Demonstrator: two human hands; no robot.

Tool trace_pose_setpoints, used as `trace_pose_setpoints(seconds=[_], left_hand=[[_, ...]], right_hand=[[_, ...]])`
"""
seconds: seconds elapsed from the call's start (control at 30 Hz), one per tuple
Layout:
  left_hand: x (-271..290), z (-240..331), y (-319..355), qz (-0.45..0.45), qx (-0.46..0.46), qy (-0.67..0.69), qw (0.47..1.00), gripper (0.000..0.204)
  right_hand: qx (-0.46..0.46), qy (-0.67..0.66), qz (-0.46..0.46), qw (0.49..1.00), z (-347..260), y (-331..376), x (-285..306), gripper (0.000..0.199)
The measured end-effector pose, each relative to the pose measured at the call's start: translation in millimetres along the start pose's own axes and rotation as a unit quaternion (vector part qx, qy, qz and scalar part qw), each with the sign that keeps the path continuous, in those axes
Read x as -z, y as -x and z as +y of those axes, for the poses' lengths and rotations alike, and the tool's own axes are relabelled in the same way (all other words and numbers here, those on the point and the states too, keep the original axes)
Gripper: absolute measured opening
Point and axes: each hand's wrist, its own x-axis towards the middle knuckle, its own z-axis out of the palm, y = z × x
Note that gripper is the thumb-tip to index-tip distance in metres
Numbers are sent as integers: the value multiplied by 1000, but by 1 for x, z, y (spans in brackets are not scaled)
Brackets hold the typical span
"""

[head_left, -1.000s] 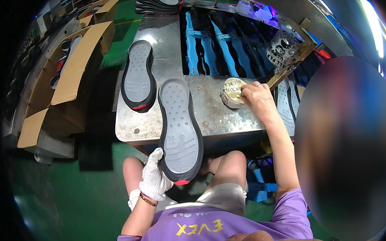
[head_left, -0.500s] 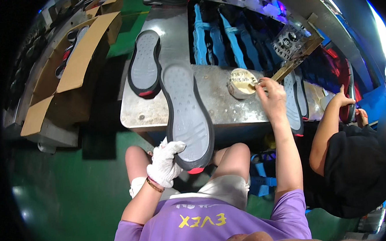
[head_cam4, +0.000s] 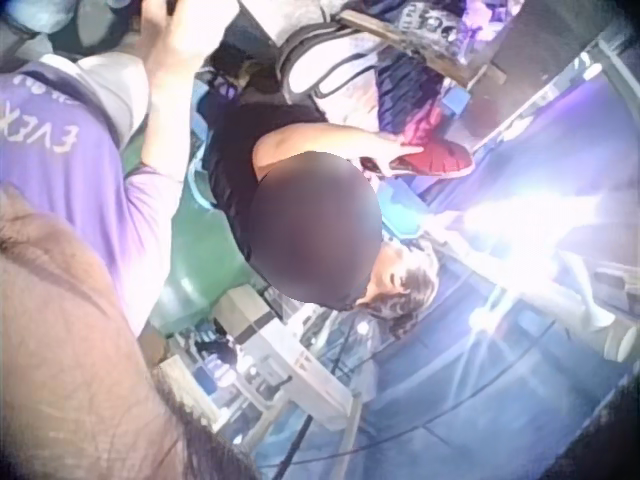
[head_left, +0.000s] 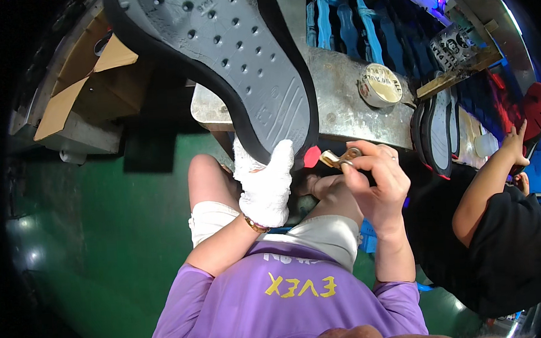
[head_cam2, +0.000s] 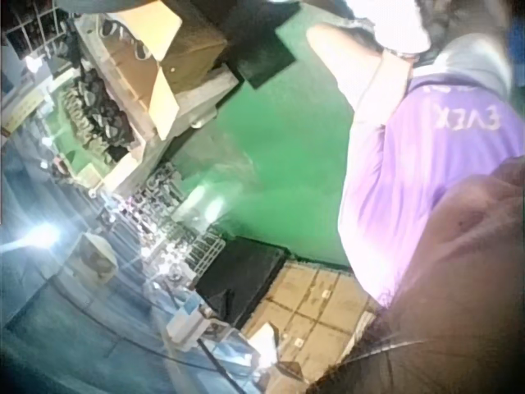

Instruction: The person applies a beige adhesive to the edges of black shoe soles using a small brush. They repeatedly dip the brush into a container and work on multiple soles, placing each treated sole on a metal table.

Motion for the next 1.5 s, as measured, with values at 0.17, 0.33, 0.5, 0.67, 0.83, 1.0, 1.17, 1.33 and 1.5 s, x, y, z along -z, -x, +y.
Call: trace_pose_setpoints(seconds=[0.17,0.33,0.5,0.67,0.83,1.0,1.17,1.33,1.5], left_hand=[[5,6,11,-17,35,-65,997,29],[-2,19,16,12,131,1,991,35],[8,10,18,-5,108,-20,994,39],[14,3,15,-11,49,-32,998,45],[19,-12,13,34,60,2,998,46],[18,-7,12,26,74,-21,997,41],[14,-1,13,26,82,20,996,37],[11,4,9,-9,55,34,998,38],[16,-8,7,-8,0,12,1000,36]], right_hand=[[9,-11,-17,1000,-4,4,-11,23],[8,0,-36,999,-6,7,-15,24],[21,27,-25,999,-4,9,-17,27],[19,58,-14,998,0,8,-16,26],[17,63,-8,998,2,7,-14,26],[8,47,-26,999,-2,7,-16,23],[15,-24,-74,997,0,8,-14,27],[59,-21,-77,995,-3,16,-14,30],[30,-32,-63,997,-5,27,-8,28]])
